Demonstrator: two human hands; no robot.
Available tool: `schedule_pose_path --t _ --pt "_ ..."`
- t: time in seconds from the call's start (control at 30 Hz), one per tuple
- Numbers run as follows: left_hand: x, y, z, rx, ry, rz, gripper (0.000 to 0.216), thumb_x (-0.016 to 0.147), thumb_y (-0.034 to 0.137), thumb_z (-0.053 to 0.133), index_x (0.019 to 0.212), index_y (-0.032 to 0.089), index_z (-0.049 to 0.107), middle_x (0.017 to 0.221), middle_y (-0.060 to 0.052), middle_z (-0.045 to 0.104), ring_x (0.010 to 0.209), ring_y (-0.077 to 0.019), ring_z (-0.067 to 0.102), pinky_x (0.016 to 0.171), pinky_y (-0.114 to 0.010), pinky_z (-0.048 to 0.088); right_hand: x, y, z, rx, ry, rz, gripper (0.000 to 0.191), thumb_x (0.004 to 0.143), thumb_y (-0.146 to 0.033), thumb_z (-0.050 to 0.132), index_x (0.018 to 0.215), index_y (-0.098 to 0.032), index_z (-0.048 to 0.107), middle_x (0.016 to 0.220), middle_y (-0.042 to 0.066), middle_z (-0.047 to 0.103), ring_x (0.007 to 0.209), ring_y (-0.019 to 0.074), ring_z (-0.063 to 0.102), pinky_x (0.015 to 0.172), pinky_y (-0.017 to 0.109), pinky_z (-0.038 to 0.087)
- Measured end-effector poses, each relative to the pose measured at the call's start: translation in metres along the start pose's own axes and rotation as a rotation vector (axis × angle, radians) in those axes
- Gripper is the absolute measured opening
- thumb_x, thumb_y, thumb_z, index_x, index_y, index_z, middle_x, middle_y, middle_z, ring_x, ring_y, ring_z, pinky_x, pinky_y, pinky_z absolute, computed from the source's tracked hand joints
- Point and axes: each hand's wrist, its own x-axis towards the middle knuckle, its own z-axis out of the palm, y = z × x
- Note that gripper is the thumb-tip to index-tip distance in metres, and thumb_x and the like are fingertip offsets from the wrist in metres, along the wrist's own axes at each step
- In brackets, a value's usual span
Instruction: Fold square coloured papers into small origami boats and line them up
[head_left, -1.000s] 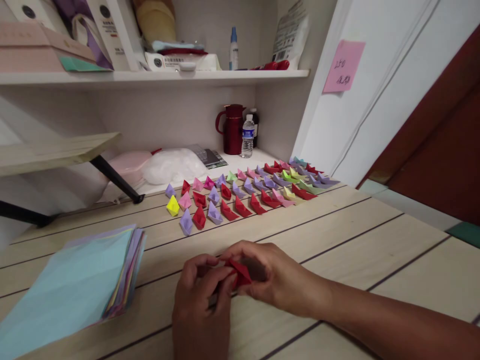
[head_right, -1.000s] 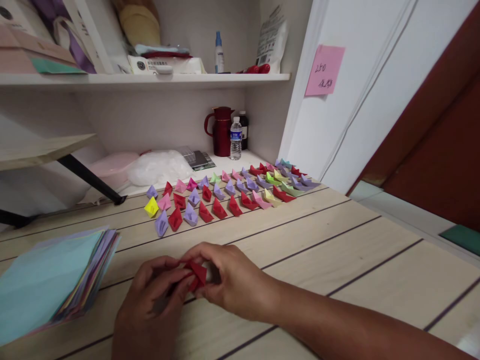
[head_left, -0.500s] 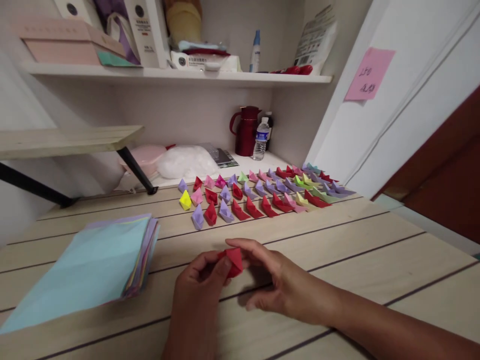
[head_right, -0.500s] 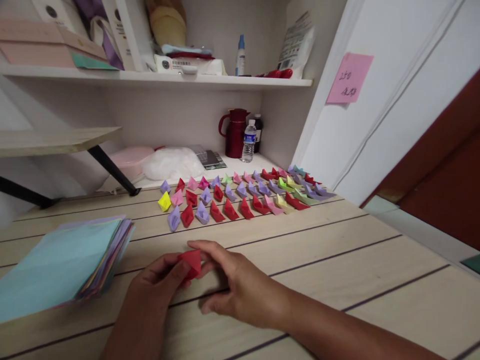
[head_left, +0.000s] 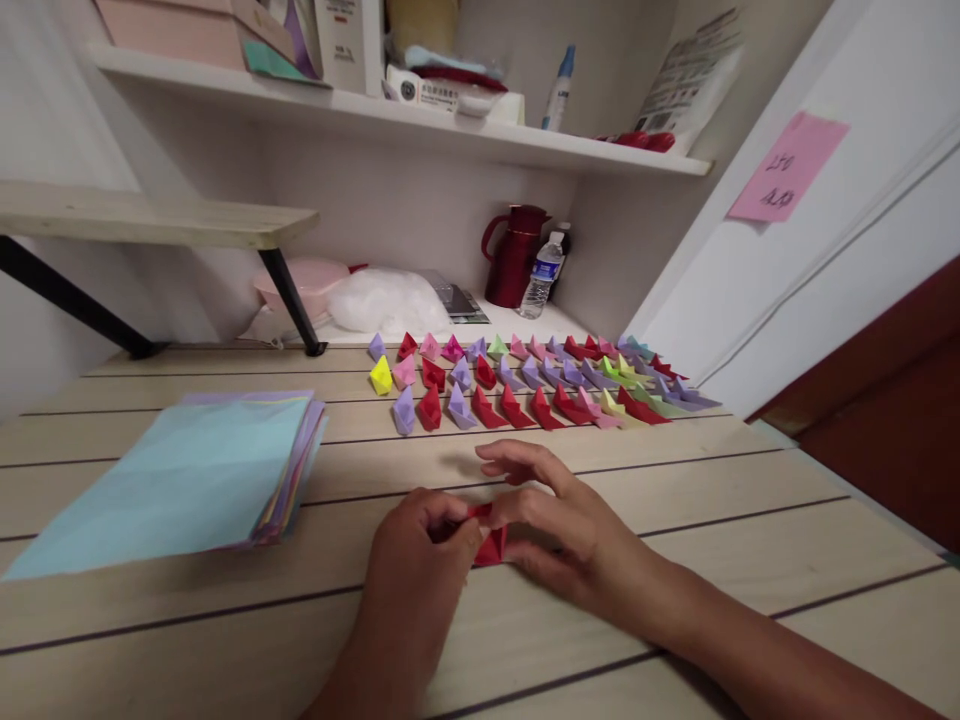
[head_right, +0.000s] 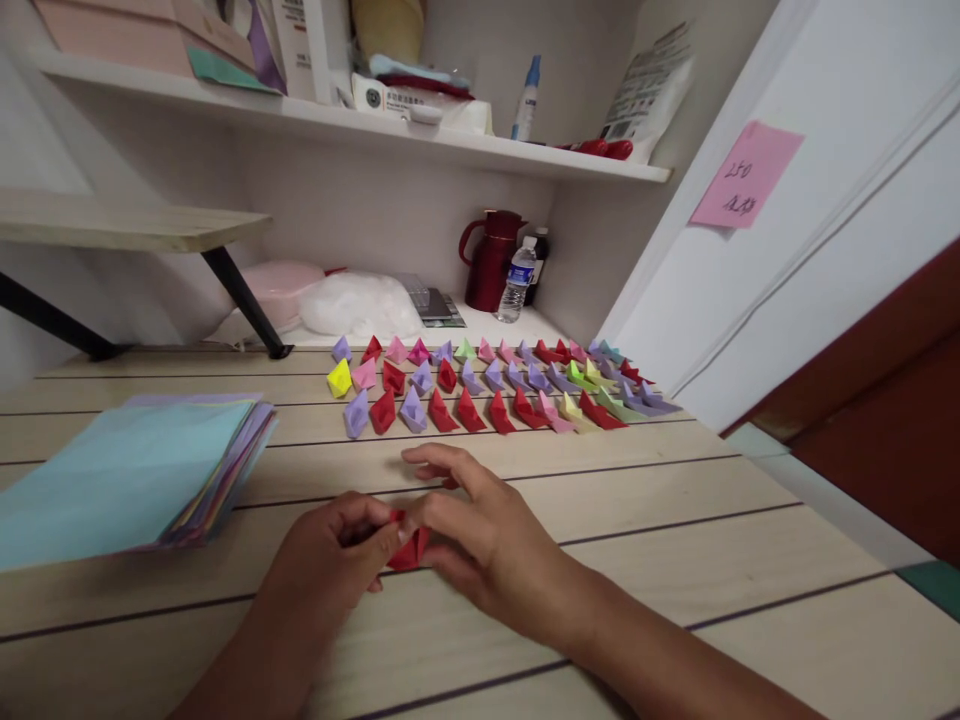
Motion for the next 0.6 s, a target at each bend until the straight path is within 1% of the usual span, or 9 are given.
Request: schedule_pose_path --t 0.07,0.17,0.27,0.4,0.53,0.6 --pt "0.0005 -0.0022 0.0005 0.04 -0.01 0.024 0.011 0.065 0.03 0.064 0.058 0.021 0.065 0.054 0.003 0.058 0.051 -0.0126 0.049 0.049 -0.024 0.038 0.0005 0.0008 0.0006 0.012 0.022 0.016 0.01 0.087 -0.014 0.064 0.094 -0.021 0.062 0.132 0.01 0.047 0.121 0.0207 0.053 0.097 0.031 0.047" --pt "-0.0003 -0.0021 0.0012 0.092 -0.003 0.079 0.01 0.065 0.026 0.064 0.056 0.022 0.066 0.058 0.003 0.057 0.052 -0.0121 0.048 0.053 -0.025 0.037 0.0021 0.0033 0.0015 0.07 0.004 0.041 0.005 0.087 -0.019 0.066 0.088 -0.02 0.062 0.119 0.009 0.056 0.11 0.0184 0.059 0.09 0.028 0.05" --pt "-0.0017 0.0001 0.0012 0.133 0.008 0.136 0.011 0.064 0.023 0.064 0.054 0.023 0.067 0.064 0.003 0.057 0.057 -0.0123 0.05 0.055 -0.025 0.036 0.0042 0.0047 0.003 0.153 -0.007 0.067 0.008 0.086 -0.02 0.068 0.083 -0.02 0.061 0.11 0.008 0.062 0.104 0.0177 0.062 0.085 0.026 0.051" --pt "-0.0025 0.001 0.0005 0.138 -0.004 0.189 0.012 0.067 0.025 0.063 0.058 0.025 0.071 0.07 0.001 0.059 0.061 -0.0135 0.053 0.057 -0.026 0.036 0.0071 0.002 0.0045 0.291 0.033 0.154 0.015 0.083 -0.021 0.073 0.076 -0.02 0.06 0.104 0.008 0.068 0.098 0.0191 0.065 0.083 0.029 0.052" --pt "-0.0026 0.0001 0.0009 0.085 0.028 0.185 0.011 0.067 0.027 0.066 0.057 0.025 0.072 0.069 0.001 0.059 0.057 -0.0124 0.051 0.054 -0.025 0.035 0.008 -0.0011 0.005 0.374 0.093 0.263 0.015 0.082 -0.024 0.074 0.074 -0.02 0.063 0.104 0.008 0.069 0.1 0.0209 0.065 0.086 0.032 0.051" --pt "-0.003 0.0003 0.0014 0.076 0.035 0.198 0.011 0.066 0.026 0.067 0.057 0.025 0.072 0.069 0.001 0.059 0.056 -0.0119 0.05 0.053 -0.025 0.035 0.0076 -0.0016 0.0053 0.4 0.104 0.295 0.014 0.082 -0.028 0.074 0.074 -0.019 0.066 0.097 0.007 0.07 0.093 0.02 0.066 0.082 0.032 0.052"
